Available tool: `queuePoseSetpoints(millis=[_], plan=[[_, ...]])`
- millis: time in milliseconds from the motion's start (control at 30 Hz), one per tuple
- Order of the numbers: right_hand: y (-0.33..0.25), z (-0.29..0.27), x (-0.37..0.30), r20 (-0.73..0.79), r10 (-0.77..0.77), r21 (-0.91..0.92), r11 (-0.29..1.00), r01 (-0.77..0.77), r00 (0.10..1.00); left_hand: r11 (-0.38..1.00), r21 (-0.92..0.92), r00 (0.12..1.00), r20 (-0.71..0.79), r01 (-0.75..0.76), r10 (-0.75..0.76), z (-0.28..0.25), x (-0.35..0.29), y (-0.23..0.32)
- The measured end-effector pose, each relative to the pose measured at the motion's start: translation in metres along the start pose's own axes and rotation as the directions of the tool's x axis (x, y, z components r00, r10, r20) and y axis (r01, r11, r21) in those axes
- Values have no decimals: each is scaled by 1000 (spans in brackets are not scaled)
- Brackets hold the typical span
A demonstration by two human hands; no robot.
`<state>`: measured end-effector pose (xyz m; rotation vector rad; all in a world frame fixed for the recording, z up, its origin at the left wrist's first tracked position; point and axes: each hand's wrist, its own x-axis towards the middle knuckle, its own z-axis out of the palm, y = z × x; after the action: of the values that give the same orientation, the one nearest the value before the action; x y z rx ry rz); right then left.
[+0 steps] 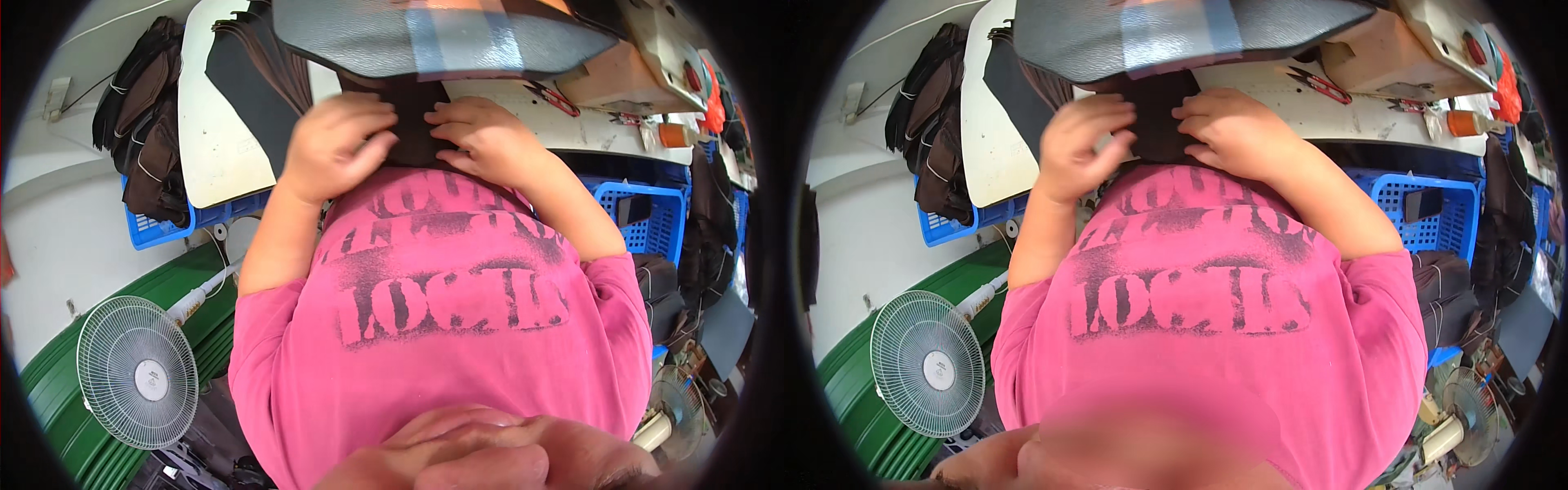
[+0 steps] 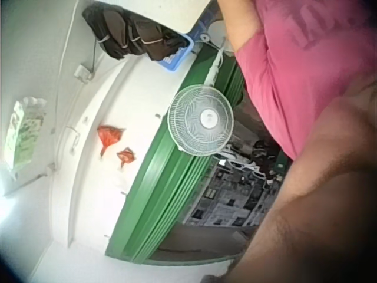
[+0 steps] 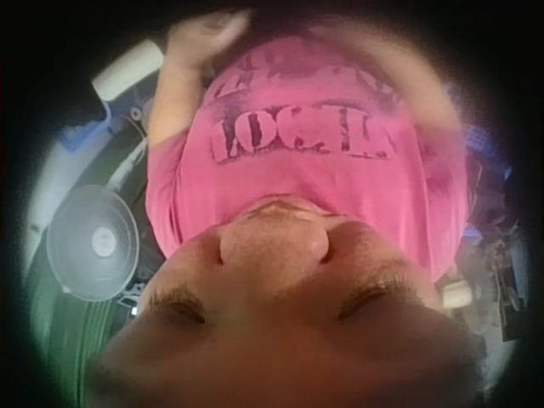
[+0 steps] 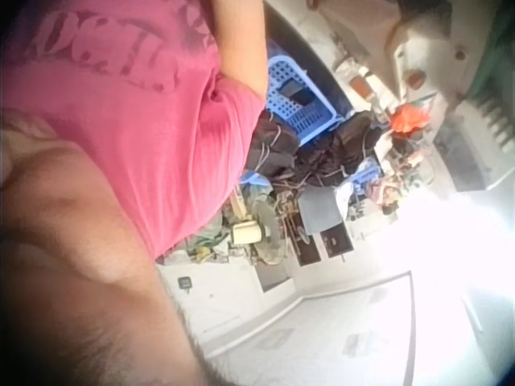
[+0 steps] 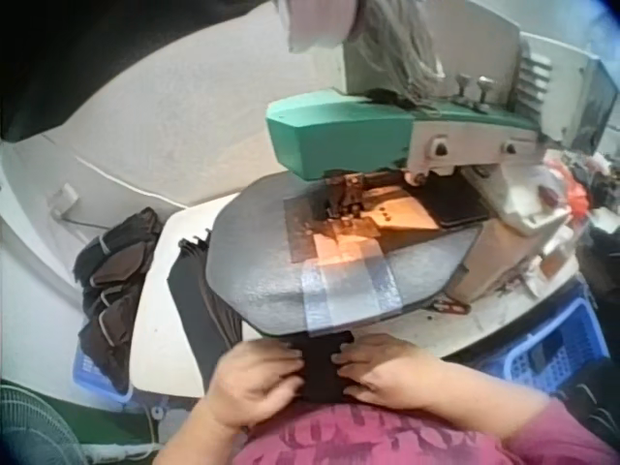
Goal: The person repeatedly takes leather strips and feeds them one by one through a skiving machine to thin their edges.
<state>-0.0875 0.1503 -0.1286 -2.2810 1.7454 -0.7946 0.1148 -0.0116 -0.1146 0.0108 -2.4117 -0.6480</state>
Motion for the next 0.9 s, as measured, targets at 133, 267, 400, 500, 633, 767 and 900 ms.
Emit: queuePoseSetpoints(millis=[133, 267, 400, 500, 633, 767, 900], plan=[[0, 2, -1, -28, -55, -45, 998, 54, 998, 988, 151, 974, 224, -14, -20, 27, 2, 22], [0, 6, -1, -28, -104, -116, 988, 100, 994, 944, 326, 928, 367, -56, -71, 28, 11, 36], [-2, 11, -2, -14, -179, -260, 951, 169, 984, 877, 459, 875, 472, -141, -106, 33, 16, 41], [1, 4, 2, 139, -105, -182, 975, 130, 985, 866, 477, 858, 498, -149, -127, 31, 17, 40], [12, 3, 5, 77, -89, -42, 995, 92, 993, 894, 432, 883, 458, -117, -105, 32, 19, 37], [14, -1, 6, -67, -40, 81, 996, 45, 997, 901, 429, 971, 183, 64, -156, 39, 15, 29], [13, 1, 10, -410, -108, 45, 989, 138, 906, 847, 486, 956, -73, -216, 285, 14, 19, 39]])
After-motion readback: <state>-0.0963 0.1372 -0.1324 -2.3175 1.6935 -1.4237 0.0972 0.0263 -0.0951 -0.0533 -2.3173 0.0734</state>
